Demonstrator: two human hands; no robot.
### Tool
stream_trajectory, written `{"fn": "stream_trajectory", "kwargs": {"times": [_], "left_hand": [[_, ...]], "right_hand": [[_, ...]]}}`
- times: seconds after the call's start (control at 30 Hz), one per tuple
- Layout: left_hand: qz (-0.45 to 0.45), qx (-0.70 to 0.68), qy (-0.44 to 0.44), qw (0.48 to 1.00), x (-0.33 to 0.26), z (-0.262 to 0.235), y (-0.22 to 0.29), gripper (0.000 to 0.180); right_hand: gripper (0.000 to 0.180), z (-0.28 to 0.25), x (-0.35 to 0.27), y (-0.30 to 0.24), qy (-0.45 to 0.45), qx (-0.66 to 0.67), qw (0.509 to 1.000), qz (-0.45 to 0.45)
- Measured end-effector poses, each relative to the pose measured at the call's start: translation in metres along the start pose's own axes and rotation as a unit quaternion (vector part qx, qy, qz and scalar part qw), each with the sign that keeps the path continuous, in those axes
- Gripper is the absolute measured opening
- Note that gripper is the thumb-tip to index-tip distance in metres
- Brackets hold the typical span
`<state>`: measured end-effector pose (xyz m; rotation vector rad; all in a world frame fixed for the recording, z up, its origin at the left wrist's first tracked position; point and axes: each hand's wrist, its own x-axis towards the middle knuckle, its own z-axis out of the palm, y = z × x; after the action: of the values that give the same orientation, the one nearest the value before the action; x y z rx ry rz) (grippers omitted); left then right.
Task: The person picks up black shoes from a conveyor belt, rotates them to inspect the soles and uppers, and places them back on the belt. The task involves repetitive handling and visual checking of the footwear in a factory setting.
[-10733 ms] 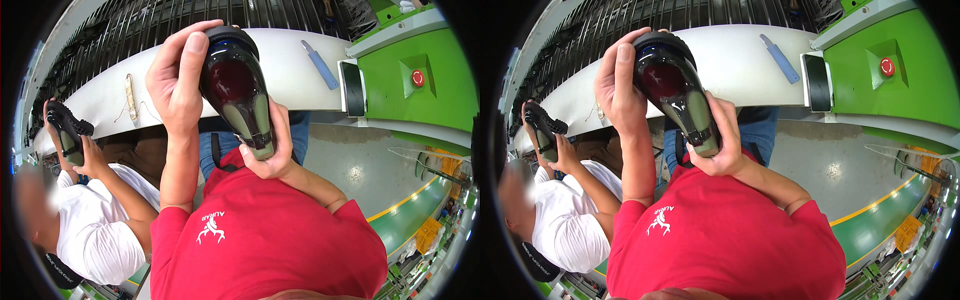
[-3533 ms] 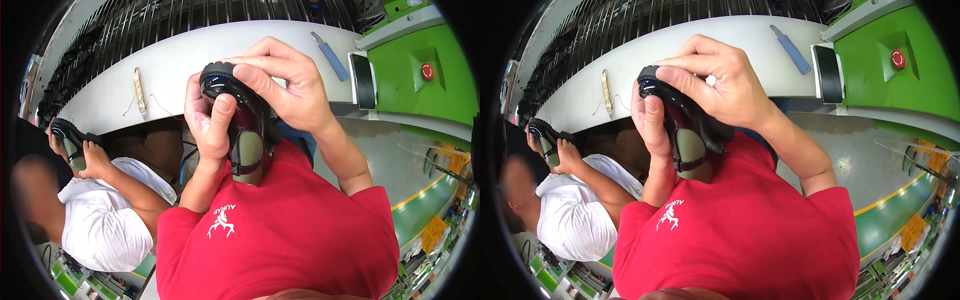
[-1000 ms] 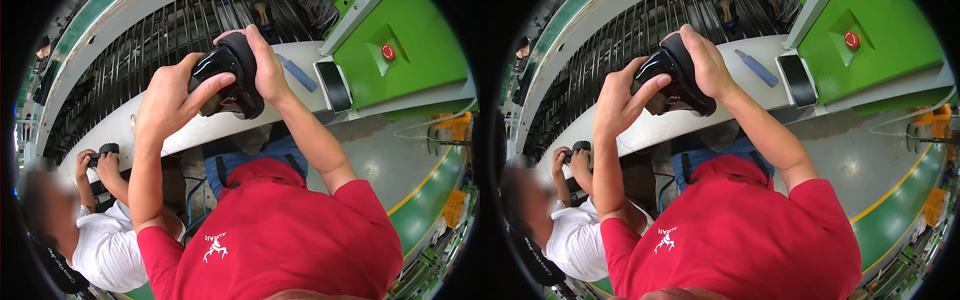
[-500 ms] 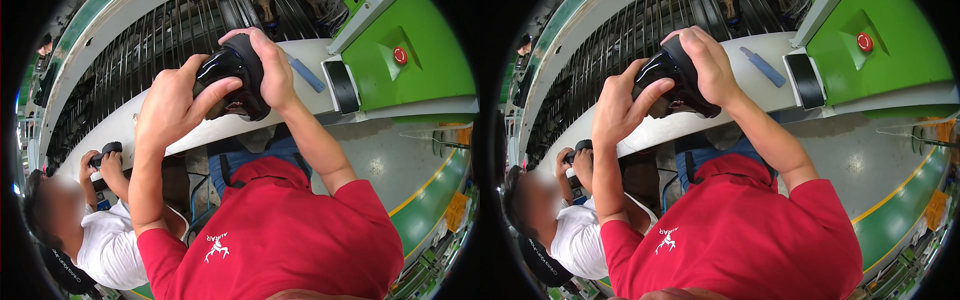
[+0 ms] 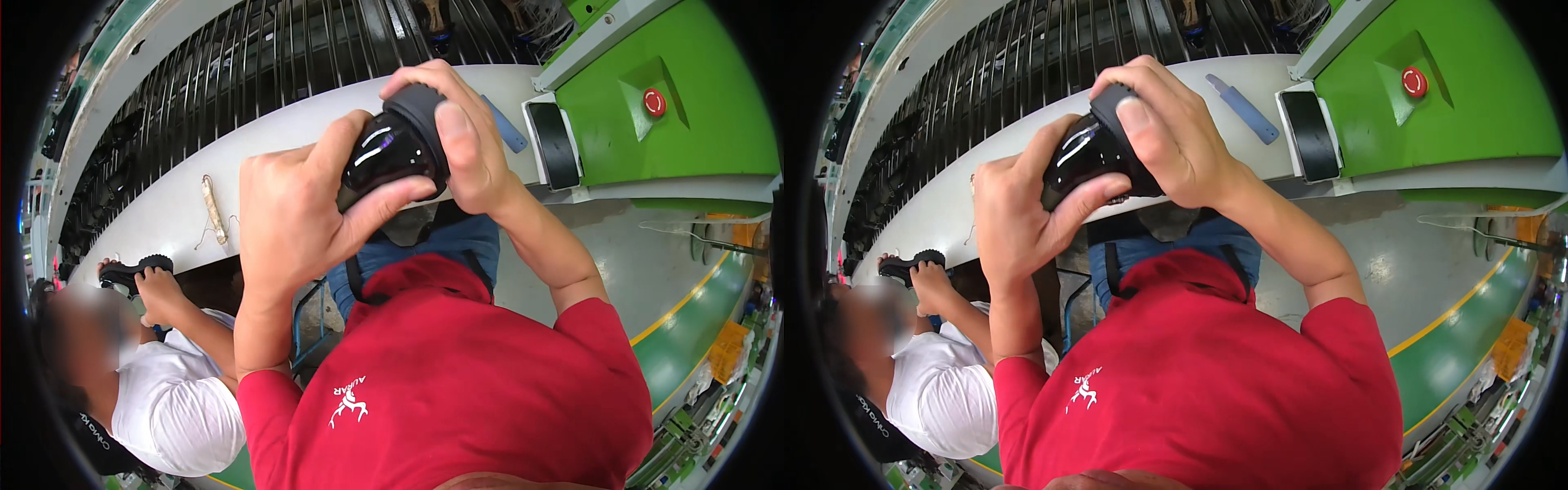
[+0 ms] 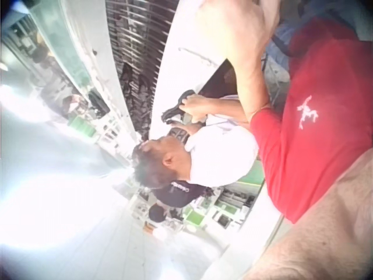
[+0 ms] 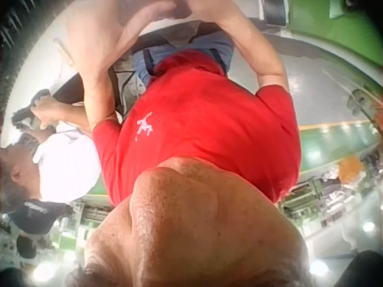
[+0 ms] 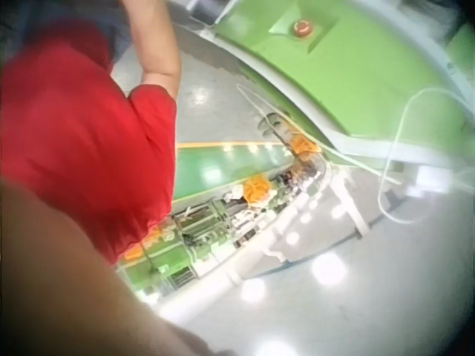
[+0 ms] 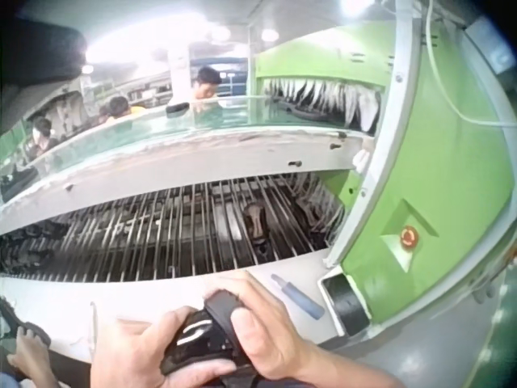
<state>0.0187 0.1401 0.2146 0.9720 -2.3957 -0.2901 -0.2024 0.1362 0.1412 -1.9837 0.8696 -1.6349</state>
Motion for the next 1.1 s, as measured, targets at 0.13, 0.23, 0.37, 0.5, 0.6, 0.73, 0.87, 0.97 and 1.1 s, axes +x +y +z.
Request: {"fn": "stream_trajectory", "kwargs": {"times": [0.13, 0.23, 0.37, 0.5, 0.6, 0.73, 0.87, 0.97, 1.1], "left_hand": [[0.029, -0.023, 0.088, 0.995, -0.023, 0.017, 0.016, 0.072], [0.102, -0.092, 0.158, 0.978, -0.04, 0.043, 0.017, 0.078], [0.109, -0.139, 0.217, 0.96, -0.065, 0.073, 0.033, 0.081], [0.097, -0.168, 0.213, 0.958, -0.074, 0.081, 0.038, 0.079], [0.097, -0.178, 0.208, 0.957, -0.072, 0.079, 0.037, 0.076], [0.098, -0.191, 0.226, 0.95, -0.063, 0.075, 0.035, 0.065], [0.091, -0.204, 0.231, 0.947, -0.059, 0.071, 0.031, 0.061], [0.107, -0.188, 0.225, 0.95, -0.055, 0.071, 0.02, 0.07], [0.065, -0.182, 0.193, 0.962, -0.038, 0.064, 0.015, 0.062]], "right_hand": [[0.054, -0.001, -0.024, -0.006, 0.001, 0.031, 0.999, -0.029], [0.072, 0.008, -0.063, -0.003, 0.041, 0.061, 0.993, -0.096], [0.09, 0.023, -0.097, -0.01, 0.085, 0.07, 0.981, -0.157], [0.089, 0.024, -0.104, -0.012, 0.081, 0.074, 0.98, -0.166], [0.086, 0.019, -0.102, -0.012, 0.055, 0.075, 0.983, -0.157], [0.082, 0.016, -0.093, -0.014, 0.028, 0.088, 0.984, -0.152], [0.078, 0.016, -0.086, -0.01, 0.022, 0.089, 0.985, -0.147], [0.072, 0.011, -0.074, -0.008, 0.027, 0.083, 0.987, -0.133], [0.054, 0.015, -0.055, 0.0, 0.101, 0.109, 0.981, -0.128]]}}
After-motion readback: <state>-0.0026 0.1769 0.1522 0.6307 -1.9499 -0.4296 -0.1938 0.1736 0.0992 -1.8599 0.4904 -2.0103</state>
